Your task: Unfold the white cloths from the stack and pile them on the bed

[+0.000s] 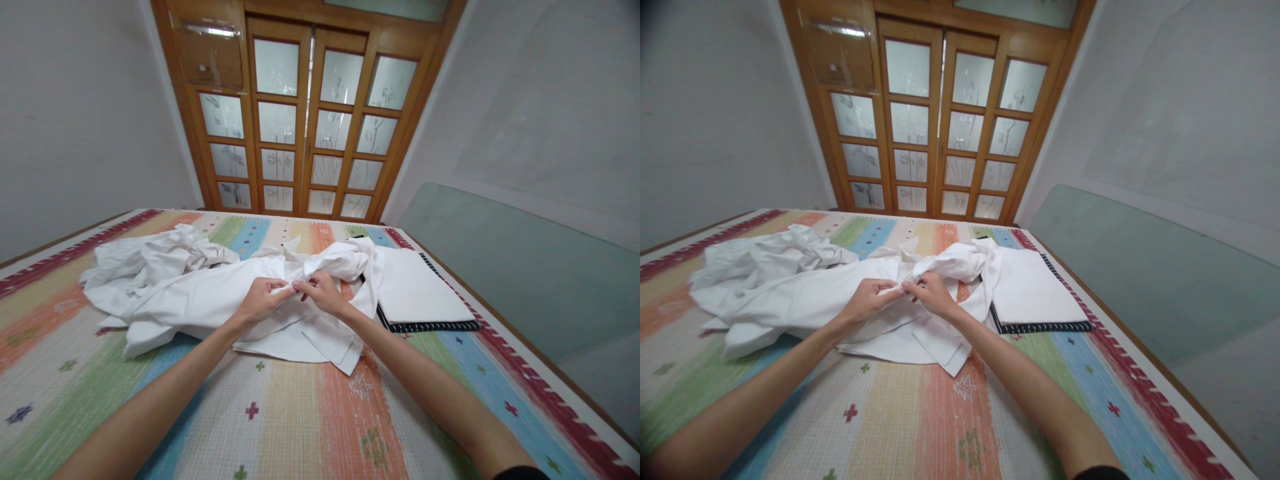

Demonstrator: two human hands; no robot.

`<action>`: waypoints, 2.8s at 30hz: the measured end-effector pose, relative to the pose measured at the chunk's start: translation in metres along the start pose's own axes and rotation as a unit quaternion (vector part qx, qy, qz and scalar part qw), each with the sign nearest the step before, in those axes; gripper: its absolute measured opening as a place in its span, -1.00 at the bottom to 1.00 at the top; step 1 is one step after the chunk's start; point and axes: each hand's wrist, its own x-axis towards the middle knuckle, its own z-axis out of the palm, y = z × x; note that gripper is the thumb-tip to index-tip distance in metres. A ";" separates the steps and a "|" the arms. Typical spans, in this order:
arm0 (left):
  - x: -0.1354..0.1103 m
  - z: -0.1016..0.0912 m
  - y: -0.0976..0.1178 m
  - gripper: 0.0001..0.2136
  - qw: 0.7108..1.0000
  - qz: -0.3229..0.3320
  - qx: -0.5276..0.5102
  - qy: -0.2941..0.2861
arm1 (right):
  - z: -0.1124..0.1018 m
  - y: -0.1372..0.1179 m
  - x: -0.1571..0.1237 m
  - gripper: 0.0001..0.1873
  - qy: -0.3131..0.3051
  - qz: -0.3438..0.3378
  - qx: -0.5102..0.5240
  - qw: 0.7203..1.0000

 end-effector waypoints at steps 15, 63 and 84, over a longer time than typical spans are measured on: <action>0.001 0.003 -0.011 -0.69 0.993 -0.048 -0.106 0.007 | 0.000 -0.002 0.000 -0.54 0.015 -0.006 -0.013 1.000; -0.002 -0.043 0.022 -0.66 0.993 0.003 0.042 0.107 | -0.051 0.001 0.005 -0.78 0.281 0.075 0.121 0.949; -0.025 -0.050 0.065 -0.75 0.906 0.179 0.296 0.245 | 0.006 -0.051 -0.001 -0.61 -0.038 0.173 0.085 0.981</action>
